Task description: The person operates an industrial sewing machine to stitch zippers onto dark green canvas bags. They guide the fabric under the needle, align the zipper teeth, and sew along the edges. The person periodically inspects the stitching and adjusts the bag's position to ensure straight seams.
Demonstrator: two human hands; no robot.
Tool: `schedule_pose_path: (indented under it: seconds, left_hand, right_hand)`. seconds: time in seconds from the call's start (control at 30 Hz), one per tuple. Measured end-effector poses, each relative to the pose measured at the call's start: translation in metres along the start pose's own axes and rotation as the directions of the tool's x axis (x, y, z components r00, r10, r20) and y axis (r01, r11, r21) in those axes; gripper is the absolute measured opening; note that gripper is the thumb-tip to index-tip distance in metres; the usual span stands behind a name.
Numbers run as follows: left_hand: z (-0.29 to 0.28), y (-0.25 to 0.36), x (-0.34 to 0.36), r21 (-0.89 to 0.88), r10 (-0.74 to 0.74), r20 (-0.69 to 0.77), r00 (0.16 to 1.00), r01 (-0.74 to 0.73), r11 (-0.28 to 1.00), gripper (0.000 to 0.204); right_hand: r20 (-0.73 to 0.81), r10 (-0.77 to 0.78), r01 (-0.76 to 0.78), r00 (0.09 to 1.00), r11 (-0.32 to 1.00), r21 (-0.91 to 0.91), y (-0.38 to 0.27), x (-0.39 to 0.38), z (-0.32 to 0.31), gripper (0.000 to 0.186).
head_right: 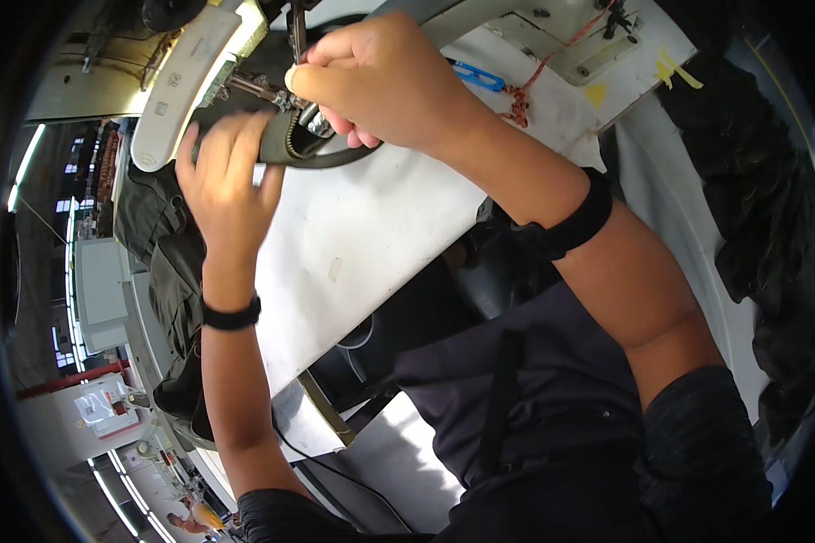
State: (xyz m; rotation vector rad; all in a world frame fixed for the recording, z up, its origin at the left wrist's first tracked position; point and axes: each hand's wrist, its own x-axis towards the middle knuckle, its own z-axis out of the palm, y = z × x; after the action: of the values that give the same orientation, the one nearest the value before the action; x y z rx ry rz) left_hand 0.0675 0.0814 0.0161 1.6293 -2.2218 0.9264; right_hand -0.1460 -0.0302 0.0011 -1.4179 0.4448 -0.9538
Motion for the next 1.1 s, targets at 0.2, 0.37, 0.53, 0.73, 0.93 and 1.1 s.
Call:
schedule_pose_path:
  seconds: [0.2, 0.37, 0.53, 0.73, 0.93, 1.1]
  left_hand:
    - [-0.034, 0.038, -0.021, 0.114, -0.127, 0.013, 0.992, 0.124, 0.986, 0.057]
    - [-0.045, 0.056, -0.023, 0.144, -0.186, 0.010, 0.982, 0.183, 0.972, 0.055]
    - [-0.055, 0.075, -0.014, 0.141, -0.234, 0.058, 0.970, 0.224, 0.964, 0.052]
    - [-0.057, 0.071, -0.017, 0.151, -0.248, 0.069, 0.966, 0.236, 0.960, 0.058]
    - [-0.101, 0.064, -0.031, 0.253, -0.283, 0.174, 0.943, 0.235, 0.939, 0.062]
    - [-0.136, 0.029, -0.058, 0.436, -0.294, 0.180, 0.939, 0.192, 0.879, 0.043]
  right_hand:
    - [-0.015, 0.023, -0.023, 1.000, 1.000, -0.006, 0.000, -0.002, 0.004, 0.026]
    - [0.014, 0.028, -0.027, 1.000, 1.000, -0.009, -0.001, -0.002, 0.004, 0.027]
    - [0.022, 0.019, -0.019, 1.000, 1.000, 0.011, -0.001, -0.003, 0.001, 0.026]
    - [0.029, 0.062, -0.062, 0.998, 0.998, -0.015, -0.004, -0.001, 0.003, 0.026]
    - [-0.082, -0.079, 0.073, 0.994, 0.995, -0.064, 0.006, -0.037, -0.008, 0.023]
    - [0.068, 0.032, -0.018, 0.997, 0.979, -0.204, 0.070, -0.054, -0.030, 0.053]
